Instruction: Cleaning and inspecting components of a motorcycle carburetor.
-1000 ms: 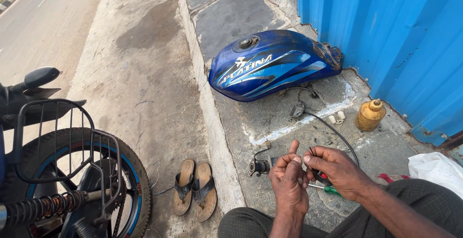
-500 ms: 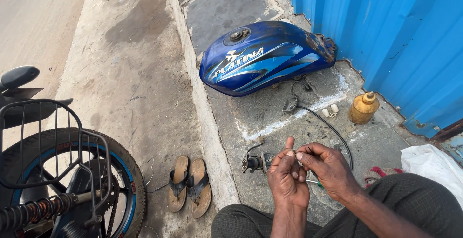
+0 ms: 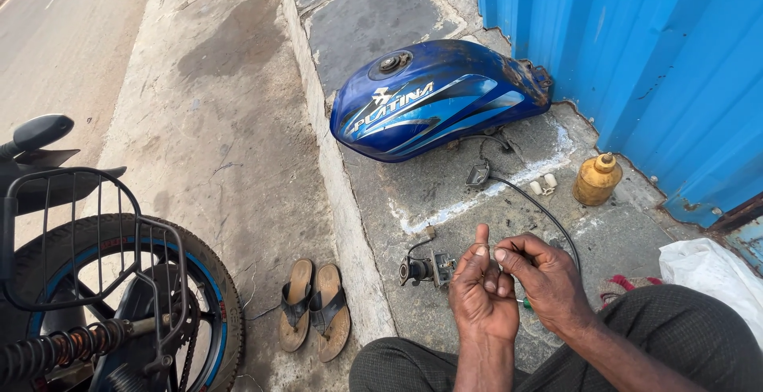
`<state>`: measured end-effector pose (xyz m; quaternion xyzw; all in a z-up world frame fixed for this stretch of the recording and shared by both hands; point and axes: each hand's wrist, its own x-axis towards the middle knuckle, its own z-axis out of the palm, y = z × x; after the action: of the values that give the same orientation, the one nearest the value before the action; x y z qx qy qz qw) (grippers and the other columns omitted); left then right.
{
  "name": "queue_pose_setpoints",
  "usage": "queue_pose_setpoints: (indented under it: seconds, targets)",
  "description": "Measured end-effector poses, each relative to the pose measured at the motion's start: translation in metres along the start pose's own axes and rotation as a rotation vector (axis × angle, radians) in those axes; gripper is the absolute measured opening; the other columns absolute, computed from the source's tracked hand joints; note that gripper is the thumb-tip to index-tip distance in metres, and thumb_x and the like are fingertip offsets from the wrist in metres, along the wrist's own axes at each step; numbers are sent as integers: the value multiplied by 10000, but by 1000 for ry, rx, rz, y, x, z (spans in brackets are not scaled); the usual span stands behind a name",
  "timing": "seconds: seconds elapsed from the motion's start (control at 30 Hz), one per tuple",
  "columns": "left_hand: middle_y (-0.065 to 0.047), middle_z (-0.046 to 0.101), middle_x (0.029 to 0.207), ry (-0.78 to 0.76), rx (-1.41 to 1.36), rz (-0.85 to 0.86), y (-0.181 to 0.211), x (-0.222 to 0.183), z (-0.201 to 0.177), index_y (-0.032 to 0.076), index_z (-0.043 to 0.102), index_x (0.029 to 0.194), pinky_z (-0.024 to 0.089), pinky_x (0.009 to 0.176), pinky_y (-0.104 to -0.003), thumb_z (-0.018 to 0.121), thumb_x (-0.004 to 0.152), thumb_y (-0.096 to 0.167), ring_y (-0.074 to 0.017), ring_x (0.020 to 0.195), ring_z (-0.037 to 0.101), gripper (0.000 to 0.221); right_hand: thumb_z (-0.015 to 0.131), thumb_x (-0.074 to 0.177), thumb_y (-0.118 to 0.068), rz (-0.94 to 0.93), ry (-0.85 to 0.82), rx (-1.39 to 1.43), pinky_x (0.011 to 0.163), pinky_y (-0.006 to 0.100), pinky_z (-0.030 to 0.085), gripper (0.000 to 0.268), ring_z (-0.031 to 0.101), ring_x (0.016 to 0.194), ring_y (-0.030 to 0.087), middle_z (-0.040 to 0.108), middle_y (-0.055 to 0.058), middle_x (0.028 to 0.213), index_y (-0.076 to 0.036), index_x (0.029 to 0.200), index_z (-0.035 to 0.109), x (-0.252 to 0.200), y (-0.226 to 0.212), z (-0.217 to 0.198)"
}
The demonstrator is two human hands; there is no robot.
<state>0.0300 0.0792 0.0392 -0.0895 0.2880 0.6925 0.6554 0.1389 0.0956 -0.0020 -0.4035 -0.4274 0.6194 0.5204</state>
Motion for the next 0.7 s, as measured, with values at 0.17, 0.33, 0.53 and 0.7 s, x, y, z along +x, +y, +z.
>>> queue_pose_setpoints:
  seconds: [0.17,0.33,0.53,0.7]
  targets:
    - [-55,632,743,33,6,14,-3,1,-3,-89,639,1277,354,360,-196,607,912,-8,-41,436,406,375,694,934,-115,35,22,-42,631,266,574,180,661,698,122,699,101,796,33,1027,734,-3,-4,3]
    - [-28,575,694,27,-42,28,-11,9,-10,-91,640,1309,356,360,-195,621,926,-3,-40,440,394,394,695,937,-117,15,70,-87,627,262,572,174,655,678,120,701,104,786,32,1018,738,-7,-13,9]
    - [-29,551,697,15,-59,24,-11,14,-13,-87,651,1310,362,364,-203,630,933,21,-42,447,397,393,692,929,-122,-8,106,-140,681,262,591,177,680,748,117,717,104,859,20,1028,729,-6,-9,4]
    - [-141,714,1143,43,11,45,3,3,-8,-70,632,1126,378,369,-211,636,913,9,-47,446,431,228,708,917,-122,16,85,-19,737,276,575,201,671,806,126,717,105,870,37,1037,731,-4,0,-4]
